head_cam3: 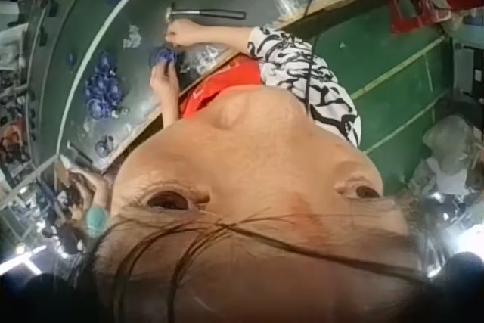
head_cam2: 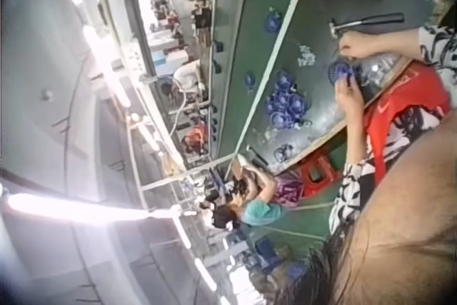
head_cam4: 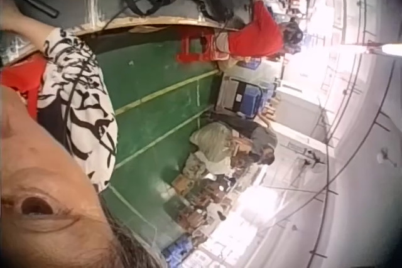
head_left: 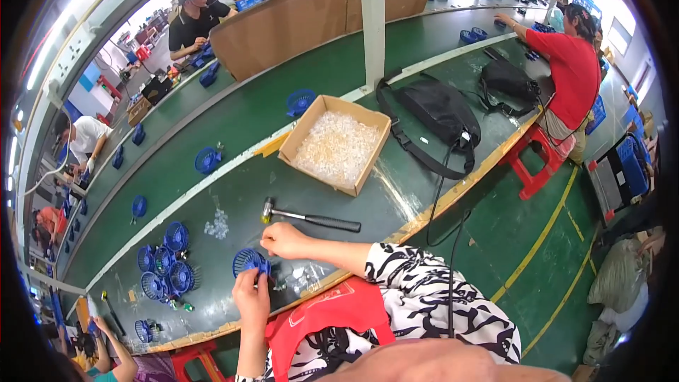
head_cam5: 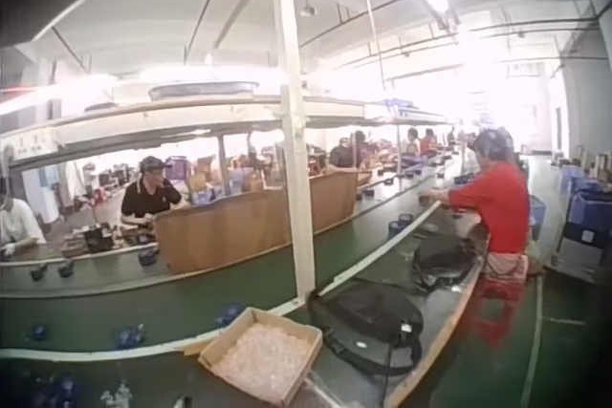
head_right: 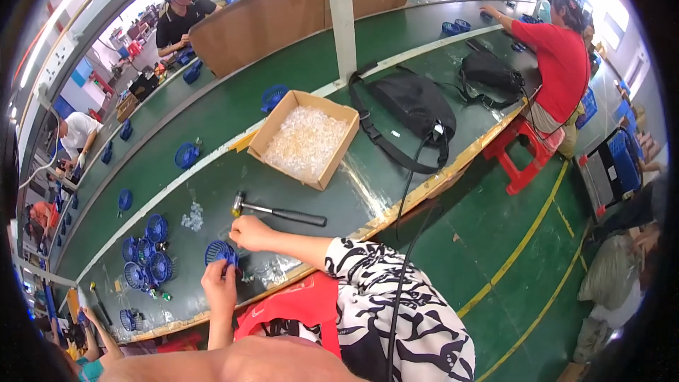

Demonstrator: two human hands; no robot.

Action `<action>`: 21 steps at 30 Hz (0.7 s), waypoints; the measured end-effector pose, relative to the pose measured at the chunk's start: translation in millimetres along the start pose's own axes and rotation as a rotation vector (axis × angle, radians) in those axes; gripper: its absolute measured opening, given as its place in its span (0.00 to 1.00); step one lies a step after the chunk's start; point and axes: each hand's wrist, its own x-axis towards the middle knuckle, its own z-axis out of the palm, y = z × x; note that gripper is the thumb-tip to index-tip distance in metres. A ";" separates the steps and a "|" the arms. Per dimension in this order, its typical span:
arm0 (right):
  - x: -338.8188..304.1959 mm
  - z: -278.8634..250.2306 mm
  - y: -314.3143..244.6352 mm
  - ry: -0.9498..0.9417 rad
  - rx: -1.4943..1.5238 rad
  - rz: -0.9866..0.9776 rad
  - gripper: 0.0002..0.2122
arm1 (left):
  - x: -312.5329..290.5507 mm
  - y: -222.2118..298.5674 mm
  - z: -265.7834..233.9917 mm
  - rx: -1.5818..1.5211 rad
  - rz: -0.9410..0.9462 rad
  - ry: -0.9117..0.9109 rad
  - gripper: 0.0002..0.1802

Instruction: The person assembles small fan housings by inserting components and small parts into the casings by hand, tapping them secure with a mallet, and placing the assembled units onto the conveyor belt.

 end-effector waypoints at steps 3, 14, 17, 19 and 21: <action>-26.6 -0.5 -17.7 -0.077 0.101 0.150 0.16 | 9.9 8.4 1.4 -0.014 -0.011 0.026 0.06; -50.6 14.7 -15.5 0.004 0.311 0.230 0.06 | 20.6 2.0 10.4 -0.030 -0.073 0.021 0.09; -48.8 16.9 -9.1 -0.034 0.290 0.179 0.05 | 12.2 -2.5 16.5 -0.049 -0.065 0.079 0.13; -51.0 16.0 -5.8 -0.001 0.292 0.160 0.05 | 13.9 -4.3 18.5 -0.022 0.045 0.018 0.18; -54.9 12.6 -7.2 0.035 0.376 0.264 0.06 | 17.5 7.4 17.6 -0.100 -0.009 -0.006 0.22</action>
